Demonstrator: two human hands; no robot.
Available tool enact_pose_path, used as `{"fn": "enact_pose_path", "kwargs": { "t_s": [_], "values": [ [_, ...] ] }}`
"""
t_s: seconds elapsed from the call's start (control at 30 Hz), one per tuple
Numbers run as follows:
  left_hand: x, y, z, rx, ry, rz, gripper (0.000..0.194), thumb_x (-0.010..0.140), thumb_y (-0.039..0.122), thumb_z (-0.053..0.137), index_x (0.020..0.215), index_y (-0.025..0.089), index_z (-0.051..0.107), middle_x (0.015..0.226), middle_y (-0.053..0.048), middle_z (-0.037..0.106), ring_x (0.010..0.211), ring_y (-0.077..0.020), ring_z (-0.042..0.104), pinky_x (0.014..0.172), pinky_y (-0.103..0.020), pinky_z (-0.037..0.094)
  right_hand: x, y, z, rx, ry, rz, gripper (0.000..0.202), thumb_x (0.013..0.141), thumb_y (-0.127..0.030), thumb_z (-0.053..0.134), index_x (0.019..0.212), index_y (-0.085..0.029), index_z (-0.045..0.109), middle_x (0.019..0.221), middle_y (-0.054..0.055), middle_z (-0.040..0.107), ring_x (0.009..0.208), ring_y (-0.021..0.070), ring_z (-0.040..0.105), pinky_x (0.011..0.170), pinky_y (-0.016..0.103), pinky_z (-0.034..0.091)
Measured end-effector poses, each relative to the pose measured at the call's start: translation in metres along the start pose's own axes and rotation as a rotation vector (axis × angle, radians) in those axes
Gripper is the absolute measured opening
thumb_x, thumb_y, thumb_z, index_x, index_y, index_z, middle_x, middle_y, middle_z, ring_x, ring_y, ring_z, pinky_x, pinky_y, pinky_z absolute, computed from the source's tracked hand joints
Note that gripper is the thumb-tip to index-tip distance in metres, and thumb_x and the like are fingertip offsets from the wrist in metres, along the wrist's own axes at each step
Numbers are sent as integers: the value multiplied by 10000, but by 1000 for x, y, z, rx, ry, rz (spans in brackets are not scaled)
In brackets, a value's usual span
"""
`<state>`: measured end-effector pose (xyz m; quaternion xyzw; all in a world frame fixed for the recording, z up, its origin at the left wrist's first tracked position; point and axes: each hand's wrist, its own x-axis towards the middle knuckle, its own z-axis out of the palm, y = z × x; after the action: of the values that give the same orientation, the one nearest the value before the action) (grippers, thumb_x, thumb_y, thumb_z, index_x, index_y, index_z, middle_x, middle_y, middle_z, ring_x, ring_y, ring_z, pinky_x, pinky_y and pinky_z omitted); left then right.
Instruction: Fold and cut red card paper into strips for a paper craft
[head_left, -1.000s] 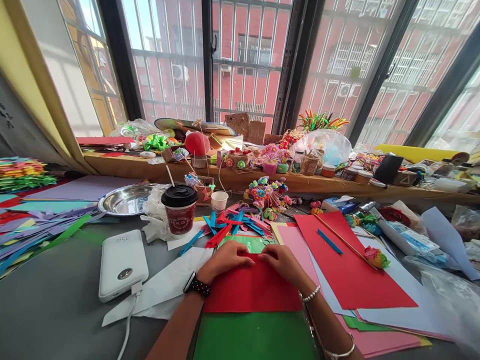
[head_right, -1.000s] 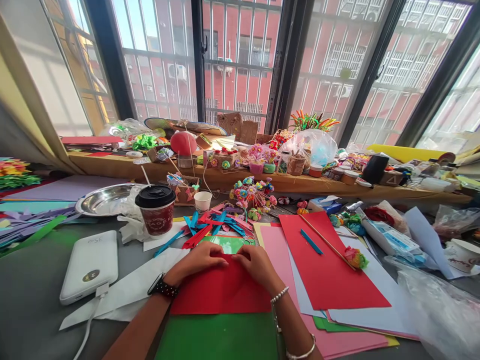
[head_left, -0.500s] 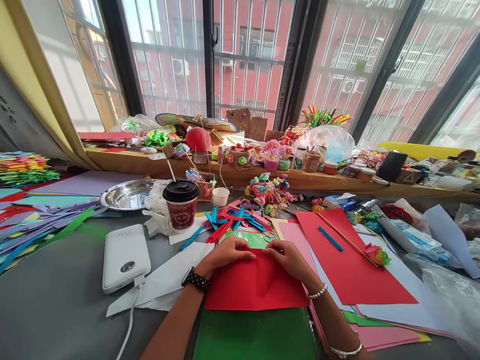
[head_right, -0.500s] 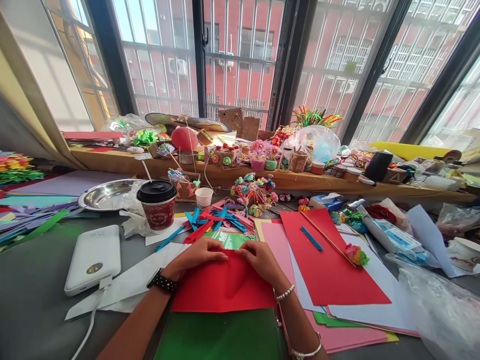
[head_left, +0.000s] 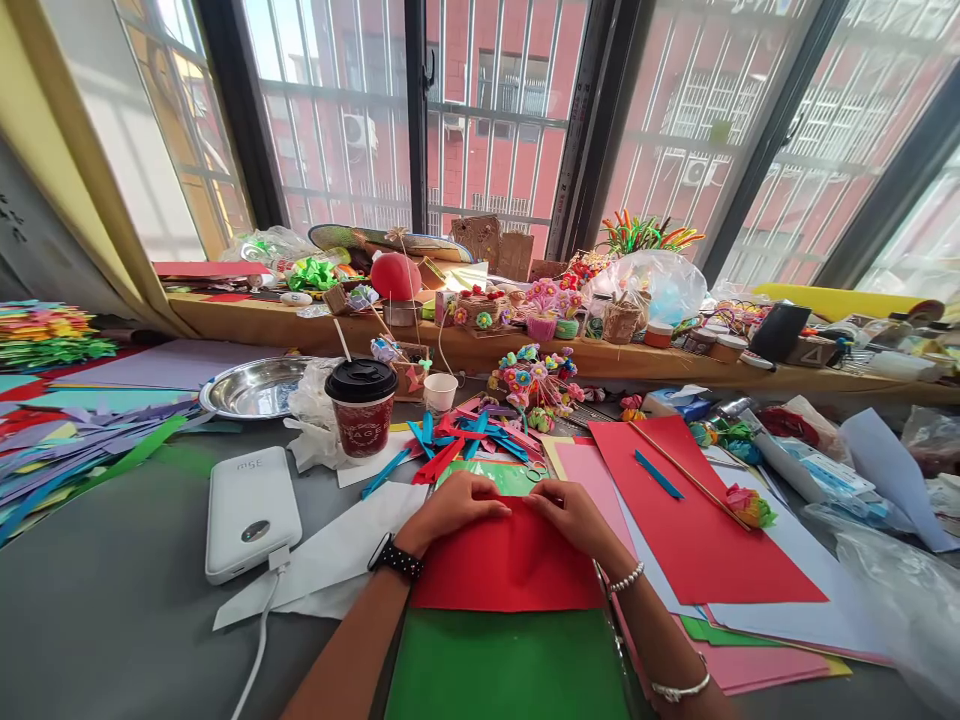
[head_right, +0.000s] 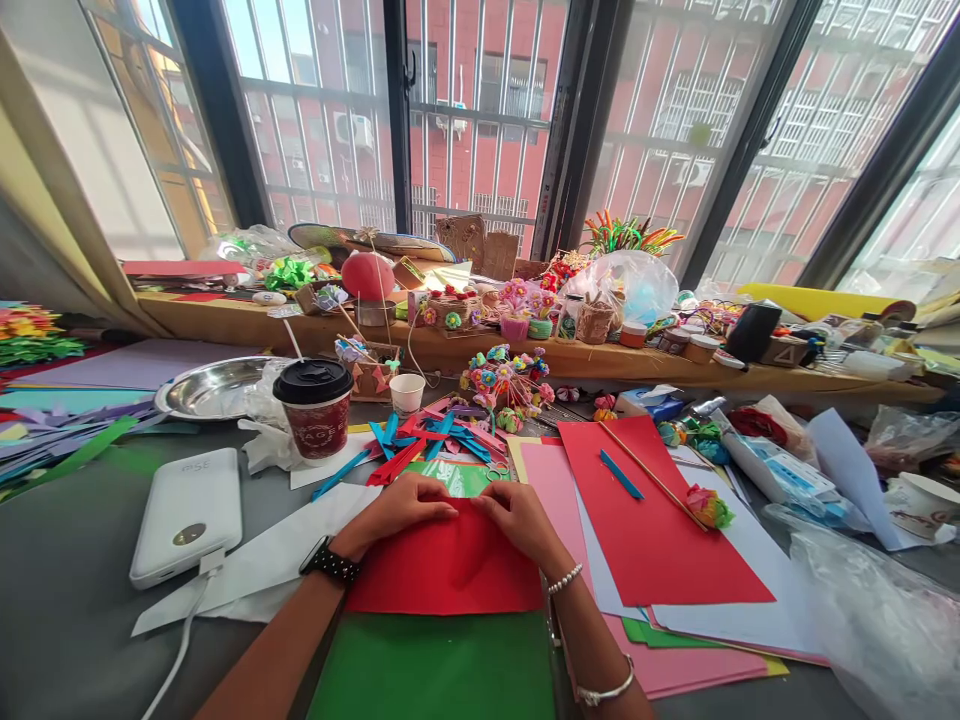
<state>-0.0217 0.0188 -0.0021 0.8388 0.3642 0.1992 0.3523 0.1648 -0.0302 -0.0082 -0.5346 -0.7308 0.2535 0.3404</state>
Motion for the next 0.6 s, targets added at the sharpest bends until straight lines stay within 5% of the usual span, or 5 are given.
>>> {"fn": "enact_pose_path", "kwargs": {
  "t_s": [0.33, 0.6],
  "values": [
    [-1, 2, -1, -119, 13, 1, 310, 671, 438, 509, 623, 139, 577, 573, 26, 485, 581, -103, 399, 524, -200, 286, 0, 1, 0, 60, 27, 30, 320, 779, -398, 417, 663, -147, 581, 619, 1, 576, 584, 122, 492, 505, 197, 350],
    [-2, -2, -5, -68, -144, -37, 266, 578, 402, 600, 643, 145, 576, 586, 38, 489, 576, -107, 421, 488, -192, 268, -3, -3, -4, -48, 16, -15, 254, 783, -334, 429, 676, -165, 585, 627, 8, 599, 577, 129, 513, 514, 207, 357]
  ]
}}
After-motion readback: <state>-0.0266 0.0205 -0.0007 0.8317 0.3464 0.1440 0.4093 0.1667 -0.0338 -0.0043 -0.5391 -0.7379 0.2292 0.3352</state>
